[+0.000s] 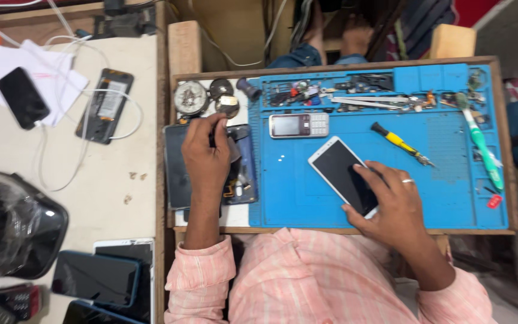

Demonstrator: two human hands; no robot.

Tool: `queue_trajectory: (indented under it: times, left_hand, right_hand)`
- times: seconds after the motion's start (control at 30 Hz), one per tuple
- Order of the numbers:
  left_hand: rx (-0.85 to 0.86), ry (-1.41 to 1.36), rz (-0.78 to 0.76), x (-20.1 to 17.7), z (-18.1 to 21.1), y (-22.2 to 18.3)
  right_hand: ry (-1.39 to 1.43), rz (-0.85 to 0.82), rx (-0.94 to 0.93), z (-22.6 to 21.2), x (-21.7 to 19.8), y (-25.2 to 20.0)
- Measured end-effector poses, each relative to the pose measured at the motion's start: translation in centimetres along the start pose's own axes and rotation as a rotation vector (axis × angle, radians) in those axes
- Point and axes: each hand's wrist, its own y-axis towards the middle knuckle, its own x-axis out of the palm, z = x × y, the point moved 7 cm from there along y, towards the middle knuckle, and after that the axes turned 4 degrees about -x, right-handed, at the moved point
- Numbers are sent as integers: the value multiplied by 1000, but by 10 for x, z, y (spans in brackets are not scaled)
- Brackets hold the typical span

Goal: The person disassembles a white smartphone, removes the battery, and reassembles it. They then handle a feature phone, remove its back cover and battery, and reassemble it. The person also picks up and sets down other phones and tools on the workbench.

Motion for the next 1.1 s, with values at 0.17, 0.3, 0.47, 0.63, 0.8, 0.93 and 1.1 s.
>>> queue_trajectory:
  times: [0.17, 0.3, 0.47, 0.63, 0.8, 0.93, 1.1]
  left_hand:
    - [-331, -842, 13, -18, -31, 10]
    - [-637, -1297, 17, -27, -48, -1]
    - [-702, -1346, -42, -21, -50, -6]
    - [-471, -426, -304, 6, -26, -14]
    - [-112, 10, -303, 16, 8, -10]
    - [-32, 188, -331, 26, 19, -7]
    - [-30, 423, -357, 28, 29, -13]
  right_hand:
    - [19, 30, 27, -3, -3, 4]
    - [-2, 14, 80, -5, -6, 8]
    - [39, -183, 352, 5, 6, 10]
    - [10, -161, 339, 0, 7, 14]
    - [325, -56, 412, 24, 11, 4]
    - [1038, 57, 293, 53, 17, -11]
    - [1683, 139, 271, 83, 11, -26]
